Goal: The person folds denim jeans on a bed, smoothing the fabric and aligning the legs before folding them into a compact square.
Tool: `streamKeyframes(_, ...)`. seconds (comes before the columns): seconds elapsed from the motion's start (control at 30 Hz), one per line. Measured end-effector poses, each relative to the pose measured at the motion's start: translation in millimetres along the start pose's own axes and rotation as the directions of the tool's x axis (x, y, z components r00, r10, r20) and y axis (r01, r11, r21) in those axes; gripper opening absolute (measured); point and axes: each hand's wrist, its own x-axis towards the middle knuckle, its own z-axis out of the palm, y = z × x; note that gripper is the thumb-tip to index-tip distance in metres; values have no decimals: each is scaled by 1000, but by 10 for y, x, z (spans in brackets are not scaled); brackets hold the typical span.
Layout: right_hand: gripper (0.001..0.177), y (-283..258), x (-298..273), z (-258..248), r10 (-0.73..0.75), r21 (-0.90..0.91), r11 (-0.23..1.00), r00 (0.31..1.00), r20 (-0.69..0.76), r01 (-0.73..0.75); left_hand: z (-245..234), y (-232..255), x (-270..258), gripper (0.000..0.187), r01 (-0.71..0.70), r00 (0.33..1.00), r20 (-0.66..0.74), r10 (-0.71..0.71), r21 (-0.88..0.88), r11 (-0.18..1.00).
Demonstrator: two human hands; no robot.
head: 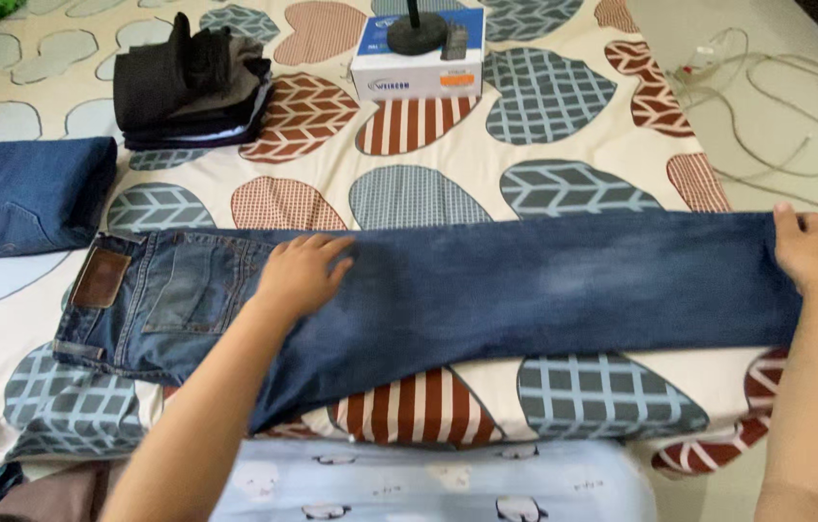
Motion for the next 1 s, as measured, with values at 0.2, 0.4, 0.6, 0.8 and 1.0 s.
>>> streamKeyframes(0.2,54,97,-111,283,37,161,987,989,-146,-14,622,-269,355,31,-64,980,-200,18,-224,972)
streamKeyframes(0.4,48,157,-127,399,48,283,958,946,-319,47,767,-297,382,21,16,928,-365,-73,-157,987)
streamKeyframes(0.6,71,226,-45,396,203,119,969,972,117,-217,766,-268,416,26,46,935,-348,-62,-54,997)
streamKeyframes(0.8,68,226,-133,381,269,368,878,951,152,-307,919,-382,430,36,24,944,-327,-43,-63,998)
streamKeyframes(1.0,57,411,-77,466,-1,5,1000,999,-34,1,952,-330,507,35,30,965,-261,-33,-15,999)
